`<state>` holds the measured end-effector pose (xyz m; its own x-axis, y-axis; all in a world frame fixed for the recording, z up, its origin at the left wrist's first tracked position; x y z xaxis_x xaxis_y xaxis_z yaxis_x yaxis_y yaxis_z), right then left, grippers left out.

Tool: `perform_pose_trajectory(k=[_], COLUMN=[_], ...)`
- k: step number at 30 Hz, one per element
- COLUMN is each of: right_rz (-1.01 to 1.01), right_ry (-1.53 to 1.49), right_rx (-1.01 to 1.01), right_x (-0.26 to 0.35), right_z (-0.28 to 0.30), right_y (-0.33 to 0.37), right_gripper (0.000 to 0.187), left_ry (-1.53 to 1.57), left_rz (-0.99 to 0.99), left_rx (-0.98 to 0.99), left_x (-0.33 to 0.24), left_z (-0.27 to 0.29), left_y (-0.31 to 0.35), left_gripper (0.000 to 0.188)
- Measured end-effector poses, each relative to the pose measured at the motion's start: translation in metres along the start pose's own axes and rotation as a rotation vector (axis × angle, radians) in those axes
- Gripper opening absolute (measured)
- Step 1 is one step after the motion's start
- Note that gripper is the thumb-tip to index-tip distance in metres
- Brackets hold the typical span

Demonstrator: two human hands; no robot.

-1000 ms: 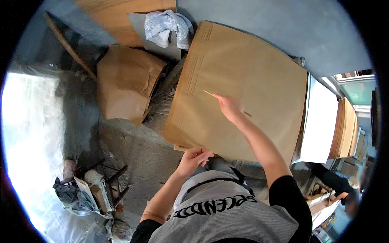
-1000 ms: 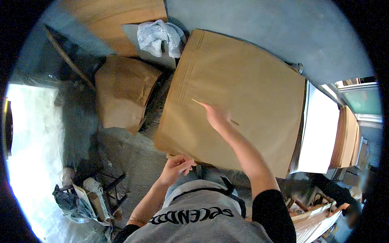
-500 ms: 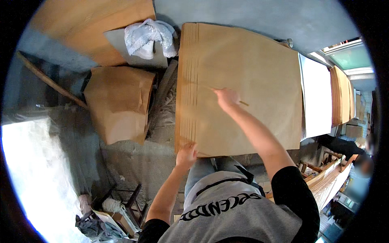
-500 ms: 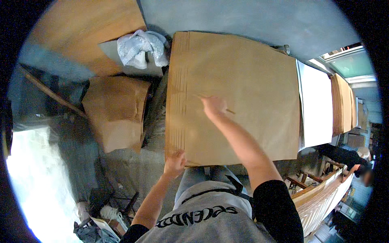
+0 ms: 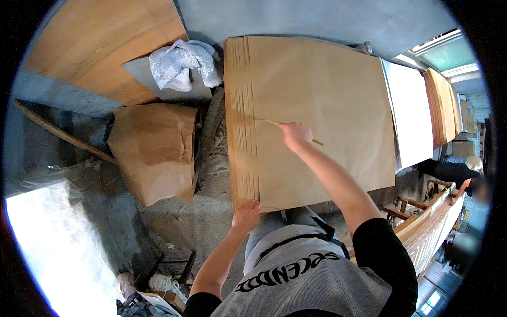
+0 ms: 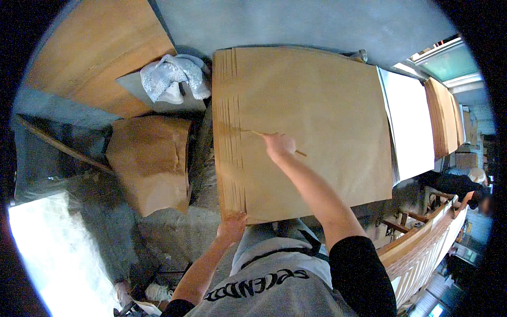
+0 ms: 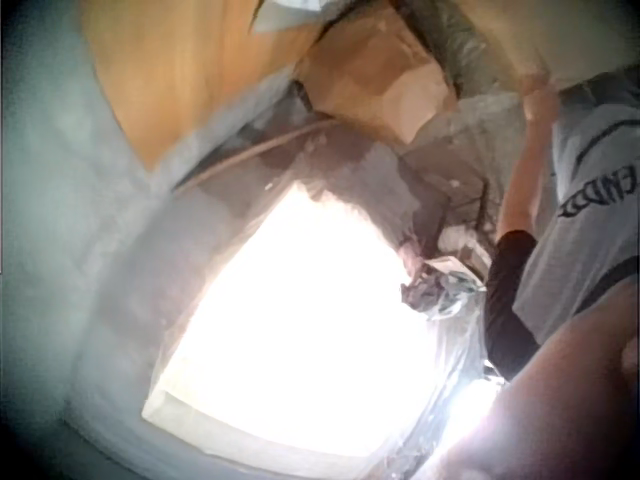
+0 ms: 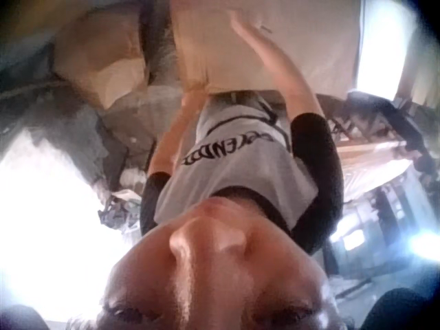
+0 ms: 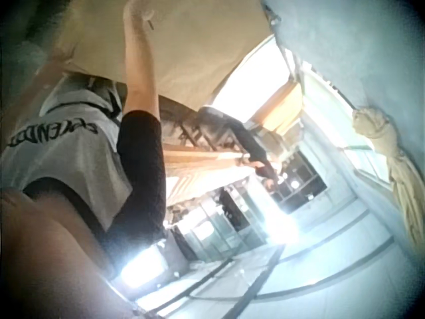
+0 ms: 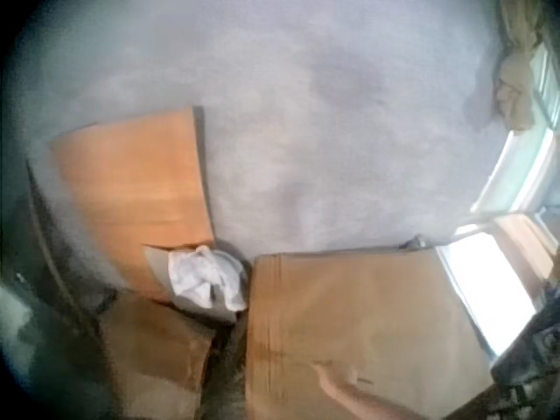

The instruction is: The person repeatedly picks up large flat sheets from a stack, flips them over, and places them onto a workbench. The sheets alternate between white and brown surfaces. The person uses a thin stick to assist in handling the sheets.

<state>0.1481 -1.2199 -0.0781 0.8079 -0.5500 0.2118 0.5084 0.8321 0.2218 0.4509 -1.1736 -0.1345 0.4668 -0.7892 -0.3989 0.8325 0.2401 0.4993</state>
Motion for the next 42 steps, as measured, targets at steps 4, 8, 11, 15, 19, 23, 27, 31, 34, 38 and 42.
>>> perform_pose_trajectory(k=[4, 8, 11, 15, 19, 23, 27, 31, 34, 38, 42], right_rz=[-0.072, -0.086, -0.003, -0.162, -0.115, 0.056, 0.021, 0.154, 0.133, 0.105, 0.083], right_ry=[-0.437, -0.1, -0.035, -0.122, -0.032, -0.004, 0.034, 0.194, 0.094, 0.105, 0.093], right_rx=[-0.121, -0.036, 0.047, 0.189, 0.316, 0.298, 0.394, 0.426, 0.389, 0.429, 0.424], right_x=[-0.064, -0.031, 0.014, -0.008, 0.02, 0.06, 0.054, 0.08, 0.083, 0.077, 0.073], right_z=[-0.026, -0.007, -0.004, -0.021, -0.019, -0.018, -0.011, -0.02, -0.026, -0.022, -0.026], right_y=[0.021, 0.024, 0.04, 0.065, 0.069, 0.072, 0.08, 0.075, 0.085, 0.093, 0.101], right_gripper=[0.034, 0.034, 0.035, 0.038, 0.043, 0.043, 0.041, 0.035, 0.028, 0.026, 0.028], left_ry=[-0.019, 0.198, 0.891, 1.452, 1.746, 1.792, 1.694, 1.728, 1.656, 1.694, 1.678], left_rz=[-0.104, -0.104, 0.083, 0.22, 0.339, 0.408, 0.442, 0.439, 0.483, 0.46, 0.473], left_rx=[-0.117, 0.117, 0.147, -0.064, -0.3, -0.452, -0.48, -0.521, -0.512, -0.465, -0.462], left_x=[0.003, 0.019, 0.034, 0.063, 0.069, 0.07, 0.081, 0.077, 0.069, 0.068, 0.068], left_z=[0.004, -0.029, -0.011, 0.008, 0.052, 0.062, 0.058, 0.061, 0.07, 0.065, 0.053], left_y=[0.004, -0.012, -0.016, -0.034, -0.063, -0.086, -0.092, -0.089, -0.089, -0.088, -0.099], left_gripper=[0.03, 0.029, 0.026, 0.022, 0.023, 0.019, 0.019, 0.019, 0.019, 0.017, 0.013])
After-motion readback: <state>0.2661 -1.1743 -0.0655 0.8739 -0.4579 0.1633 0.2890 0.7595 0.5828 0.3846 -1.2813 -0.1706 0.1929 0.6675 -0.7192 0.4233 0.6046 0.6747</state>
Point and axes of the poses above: each hand's wrist, its own y-axis away from the middle knuckle, its own z-axis out of the back of the hand, x = y × z, the point moved 5 cm from there along -y, towards the middle knuckle, and after that the axes turned 6 degrees about z, right-handed, at the moved point
